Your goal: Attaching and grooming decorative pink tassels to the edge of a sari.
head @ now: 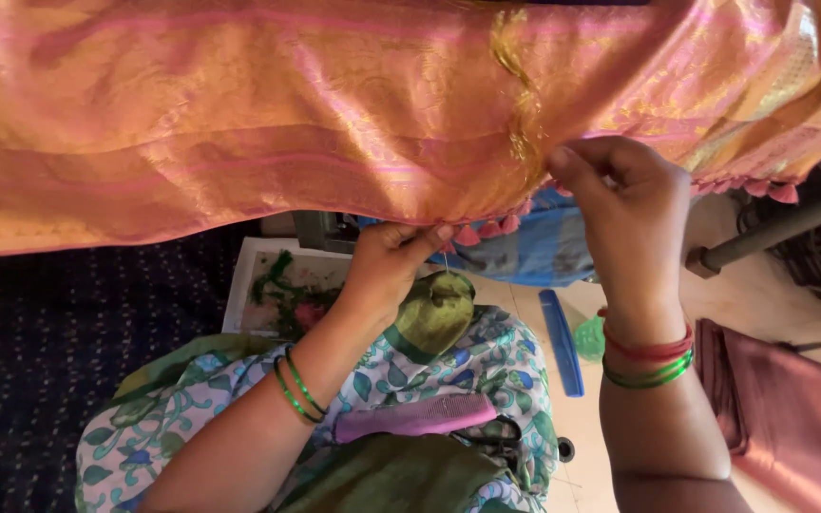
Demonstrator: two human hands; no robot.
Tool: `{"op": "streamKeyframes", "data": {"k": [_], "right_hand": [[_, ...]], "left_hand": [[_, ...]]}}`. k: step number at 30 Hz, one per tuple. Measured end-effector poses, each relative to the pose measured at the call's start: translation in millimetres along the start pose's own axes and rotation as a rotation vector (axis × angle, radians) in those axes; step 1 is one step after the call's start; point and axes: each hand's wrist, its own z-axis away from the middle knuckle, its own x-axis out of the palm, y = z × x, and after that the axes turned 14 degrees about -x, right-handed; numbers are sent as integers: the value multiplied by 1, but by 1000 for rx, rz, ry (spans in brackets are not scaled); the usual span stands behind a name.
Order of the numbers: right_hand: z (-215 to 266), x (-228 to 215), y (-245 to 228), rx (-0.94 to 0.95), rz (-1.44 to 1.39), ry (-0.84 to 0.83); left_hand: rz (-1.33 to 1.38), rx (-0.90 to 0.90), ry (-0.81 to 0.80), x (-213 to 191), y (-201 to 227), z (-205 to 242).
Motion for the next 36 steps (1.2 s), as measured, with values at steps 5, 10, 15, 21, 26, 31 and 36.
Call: {"op": "streamKeyframes", "data": {"k": [5,10,15,21,26,31,36], "right_hand": [[38,5,-7,-84,4,92],[88,33,-22,-289,255,-125],[106,37,6,-110,83,-364],[96,-32,42,110,-1284,-46],[105,-77,100,83,-1621,151],[85,-17,23,4,-688,-102],[56,37,-43,-22,-333,-483]], "left_hand": [[32,64,-77,3,22,12],[16,-172,-26,7,20,15],[247,-285,-73,-2,5,9],[437,-295,-73,-13,9,4],[472,-289,-66,-8,15,8],[377,-327,-83,-1,17,12],[299,-276,-96,-4,1,10]]}}
